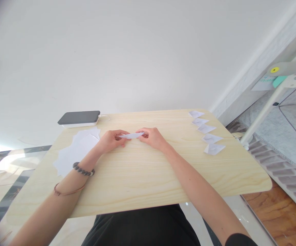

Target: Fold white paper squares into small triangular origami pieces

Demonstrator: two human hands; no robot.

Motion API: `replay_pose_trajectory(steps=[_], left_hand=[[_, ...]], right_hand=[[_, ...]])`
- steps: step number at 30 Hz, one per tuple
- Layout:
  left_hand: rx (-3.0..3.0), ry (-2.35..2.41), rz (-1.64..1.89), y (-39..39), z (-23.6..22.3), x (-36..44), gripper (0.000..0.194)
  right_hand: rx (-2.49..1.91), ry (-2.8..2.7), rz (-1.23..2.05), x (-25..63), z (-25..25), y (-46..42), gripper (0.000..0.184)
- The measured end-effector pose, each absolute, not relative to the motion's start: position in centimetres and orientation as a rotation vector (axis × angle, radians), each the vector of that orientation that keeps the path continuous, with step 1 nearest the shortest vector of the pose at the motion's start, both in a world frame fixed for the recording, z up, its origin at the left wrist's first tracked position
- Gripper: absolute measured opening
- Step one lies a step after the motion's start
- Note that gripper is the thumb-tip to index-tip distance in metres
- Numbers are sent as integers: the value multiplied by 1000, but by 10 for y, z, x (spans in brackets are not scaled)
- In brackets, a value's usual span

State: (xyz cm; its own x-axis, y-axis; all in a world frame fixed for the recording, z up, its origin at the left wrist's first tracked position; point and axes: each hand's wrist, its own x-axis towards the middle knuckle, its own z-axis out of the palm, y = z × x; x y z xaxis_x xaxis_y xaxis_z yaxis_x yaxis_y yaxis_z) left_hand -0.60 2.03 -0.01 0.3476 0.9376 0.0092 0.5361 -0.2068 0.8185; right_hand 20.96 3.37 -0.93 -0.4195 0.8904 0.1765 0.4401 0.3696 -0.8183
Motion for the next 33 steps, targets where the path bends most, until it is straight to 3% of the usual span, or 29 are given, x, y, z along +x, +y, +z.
replay_pose_trajectory(steps=[6,17,25,33], left_hand=[[1867,1326,709,20,1,-6,29],[1785,1276,708,23,-4,-9,33],[1769,1320,741,21,0,-6,30],[1812,1350,747,22,-3,-6,30]], right_hand=[[-1152,-1993,897,206,-11,34,25],[-1161,-1850,1176,212,-12,38,33],[-1172,-1899,1119,209,-11,38,36],[-1190,-1869,1057,207,-15,37,27]])
